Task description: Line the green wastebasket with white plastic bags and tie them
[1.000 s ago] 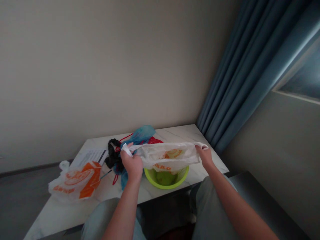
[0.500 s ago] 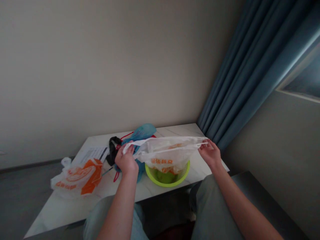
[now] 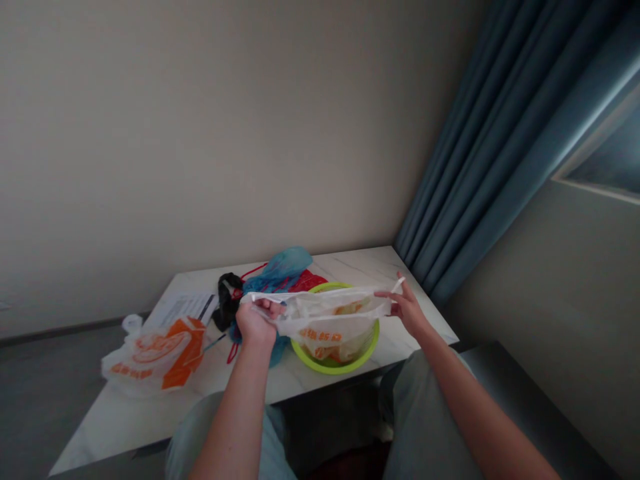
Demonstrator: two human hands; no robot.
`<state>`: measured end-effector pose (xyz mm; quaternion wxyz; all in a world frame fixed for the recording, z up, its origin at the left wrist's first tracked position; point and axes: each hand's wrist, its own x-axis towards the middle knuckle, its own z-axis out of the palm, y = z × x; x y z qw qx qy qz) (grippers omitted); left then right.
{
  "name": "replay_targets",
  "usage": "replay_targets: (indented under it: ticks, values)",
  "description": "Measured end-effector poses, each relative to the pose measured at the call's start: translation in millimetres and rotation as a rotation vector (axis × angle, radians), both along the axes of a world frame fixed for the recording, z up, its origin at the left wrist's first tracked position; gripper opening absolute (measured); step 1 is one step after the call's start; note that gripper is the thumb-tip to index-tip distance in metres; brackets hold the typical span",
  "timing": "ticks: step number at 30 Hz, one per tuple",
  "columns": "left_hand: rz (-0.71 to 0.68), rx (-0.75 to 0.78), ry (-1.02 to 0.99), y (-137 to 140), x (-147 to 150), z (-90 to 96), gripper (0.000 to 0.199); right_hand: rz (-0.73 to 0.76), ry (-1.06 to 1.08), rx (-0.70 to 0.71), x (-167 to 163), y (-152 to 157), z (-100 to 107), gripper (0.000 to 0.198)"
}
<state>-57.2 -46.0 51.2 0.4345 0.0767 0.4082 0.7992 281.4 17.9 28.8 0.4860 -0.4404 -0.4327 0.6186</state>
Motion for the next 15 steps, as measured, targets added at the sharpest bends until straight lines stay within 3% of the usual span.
replay_targets:
  ticks: [3,5,8,12,15]
  values:
    - [0.01,0.009,0.051,-3.6,1.7,8.8,0.016,-0.092,-0.167,0.053,-3.7,0.8,-6.7,0.092]
    - [-0.032,0.054,0.098,-4.7,4.4,11.9,0.028,-0.163,-0.18,0.062,-6.6,2.0,-9.5,0.09]
    - [0.008,0.092,0.112,-2.3,8.8,10.4,0.036,-0.271,-0.105,0.039,-11.4,4.1,-13.3,0.085]
    - [0.136,0.102,0.096,5.2,13.7,1.5,0.03,-0.365,0.019,0.074,-18.6,7.2,-23.6,0.07]
    - [0.155,0.149,0.144,8.1,20.3,-3.6,0.028,-0.511,0.081,0.099,-24.6,9.5,-32.0,0.058]
